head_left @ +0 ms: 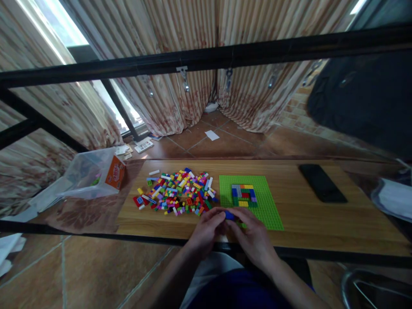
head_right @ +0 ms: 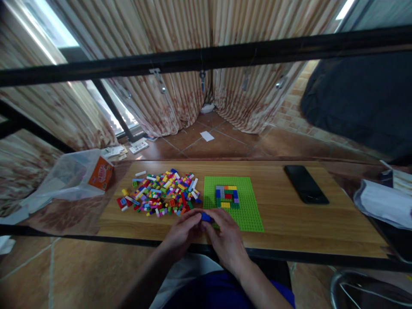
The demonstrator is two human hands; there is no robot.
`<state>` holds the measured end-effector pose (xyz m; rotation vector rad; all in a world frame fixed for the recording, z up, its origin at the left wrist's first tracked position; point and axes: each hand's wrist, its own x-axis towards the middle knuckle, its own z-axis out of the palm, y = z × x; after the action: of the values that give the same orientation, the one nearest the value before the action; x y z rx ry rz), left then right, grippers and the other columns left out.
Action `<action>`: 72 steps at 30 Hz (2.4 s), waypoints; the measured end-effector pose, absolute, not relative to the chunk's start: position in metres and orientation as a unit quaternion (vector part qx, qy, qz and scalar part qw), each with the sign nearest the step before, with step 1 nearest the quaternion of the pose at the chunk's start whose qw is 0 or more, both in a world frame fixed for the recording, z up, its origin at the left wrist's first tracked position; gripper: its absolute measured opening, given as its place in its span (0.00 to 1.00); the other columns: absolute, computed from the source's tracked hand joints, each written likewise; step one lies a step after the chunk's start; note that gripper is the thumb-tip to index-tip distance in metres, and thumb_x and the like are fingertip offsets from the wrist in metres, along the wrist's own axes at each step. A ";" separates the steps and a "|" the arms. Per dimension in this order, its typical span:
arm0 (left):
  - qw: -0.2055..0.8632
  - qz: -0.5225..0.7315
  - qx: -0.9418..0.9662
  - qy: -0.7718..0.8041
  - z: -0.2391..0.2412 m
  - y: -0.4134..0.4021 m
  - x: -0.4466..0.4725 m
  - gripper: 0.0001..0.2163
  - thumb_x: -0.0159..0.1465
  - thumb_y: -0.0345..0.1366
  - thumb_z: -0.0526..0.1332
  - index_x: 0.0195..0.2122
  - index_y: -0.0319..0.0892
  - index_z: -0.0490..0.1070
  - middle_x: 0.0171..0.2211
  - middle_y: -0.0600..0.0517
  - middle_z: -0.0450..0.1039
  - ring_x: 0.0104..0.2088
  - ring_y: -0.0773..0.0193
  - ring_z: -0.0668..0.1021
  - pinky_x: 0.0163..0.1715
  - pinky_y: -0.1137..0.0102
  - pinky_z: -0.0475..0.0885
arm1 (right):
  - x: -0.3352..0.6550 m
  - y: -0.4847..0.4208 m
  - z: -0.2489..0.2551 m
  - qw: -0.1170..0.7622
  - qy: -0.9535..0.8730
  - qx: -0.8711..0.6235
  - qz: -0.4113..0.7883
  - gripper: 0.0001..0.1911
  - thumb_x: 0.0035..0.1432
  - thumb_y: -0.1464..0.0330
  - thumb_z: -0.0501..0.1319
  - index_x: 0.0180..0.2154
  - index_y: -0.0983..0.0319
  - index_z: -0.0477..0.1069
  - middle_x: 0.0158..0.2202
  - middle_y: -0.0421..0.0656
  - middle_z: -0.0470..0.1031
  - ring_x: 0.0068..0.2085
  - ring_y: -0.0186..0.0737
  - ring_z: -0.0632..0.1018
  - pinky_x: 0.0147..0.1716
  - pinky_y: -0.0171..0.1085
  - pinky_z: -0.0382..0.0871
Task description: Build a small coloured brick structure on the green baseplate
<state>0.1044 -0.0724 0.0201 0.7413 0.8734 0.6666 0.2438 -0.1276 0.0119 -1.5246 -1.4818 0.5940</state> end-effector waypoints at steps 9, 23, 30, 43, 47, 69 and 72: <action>0.849 0.279 0.251 0.373 0.013 -0.081 0.134 0.16 0.53 0.43 0.70 0.36 0.37 0.73 0.27 0.53 0.72 0.26 0.71 0.73 0.27 0.75 0.64 | 0.275 -0.148 0.001 0.441 -0.551 -0.654 0.270 0.14 0.63 0.60 0.58 0.47 0.55 0.75 0.46 0.46 0.77 0.48 0.43 0.78 0.49 0.45 0.73; 0.440 0.254 0.725 0.466 -0.007 -0.058 0.146 0.16 0.63 0.28 0.56 0.52 0.41 0.69 0.44 0.46 0.75 0.43 0.60 0.77 0.43 0.65 0.72 | 0.332 -0.083 -0.029 0.317 -0.658 -0.679 0.071 0.12 0.61 0.64 0.58 0.42 0.57 0.78 0.45 0.47 0.74 0.48 0.47 0.73 0.51 0.50 0.69; 0.309 0.134 0.828 0.448 0.000 -0.057 0.155 0.20 0.66 0.32 0.54 0.60 0.41 0.64 0.50 0.43 0.71 0.47 0.54 0.76 0.47 0.61 0.72 | 0.334 -0.083 -0.029 0.300 -0.663 -0.682 0.062 0.13 0.62 0.63 0.58 0.42 0.57 0.79 0.46 0.49 0.74 0.49 0.48 0.72 0.50 0.50 0.69; 0.198 0.082 0.869 0.447 -0.014 -0.063 0.161 0.22 0.68 0.34 0.52 0.64 0.43 0.57 0.50 0.44 0.69 0.43 0.58 0.77 0.36 0.69 0.73 | 0.337 -0.081 -0.030 0.322 -0.660 -0.673 0.088 0.14 0.61 0.63 0.59 0.45 0.55 0.79 0.49 0.47 0.74 0.52 0.48 0.72 0.53 0.52 0.69; 0.195 0.081 0.868 0.449 -0.014 -0.063 0.161 0.23 0.68 0.33 0.51 0.64 0.43 0.56 0.49 0.44 0.69 0.42 0.58 0.77 0.35 0.69 0.72 | 0.339 -0.087 -0.032 0.375 -0.609 -0.694 0.084 0.14 0.62 0.63 0.57 0.44 0.56 0.78 0.48 0.47 0.75 0.50 0.46 0.75 0.52 0.51 0.70; 0.112 0.076 0.896 0.422 -0.026 -0.069 0.164 0.22 0.68 0.29 0.49 0.63 0.42 0.58 0.46 0.43 0.67 0.41 0.57 0.75 0.33 0.68 0.73 | 0.323 -0.112 -0.045 0.315 -0.643 -0.697 0.034 0.20 0.62 0.72 0.50 0.49 0.60 0.76 0.51 0.51 0.72 0.52 0.49 0.70 0.52 0.51 0.70; 0.111 0.079 0.896 0.422 -0.028 -0.069 0.164 0.21 0.68 0.29 0.49 0.63 0.42 0.58 0.46 0.43 0.67 0.41 0.57 0.75 0.34 0.68 0.74 | 0.322 -0.113 -0.045 0.301 -0.648 -0.699 0.014 0.21 0.62 0.74 0.49 0.51 0.60 0.75 0.52 0.51 0.71 0.51 0.49 0.70 0.51 0.50 0.70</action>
<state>0.1640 -0.0694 -0.0279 2.6323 1.2408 0.2334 0.3217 -0.1134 -0.0453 -1.8555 -1.7204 0.0376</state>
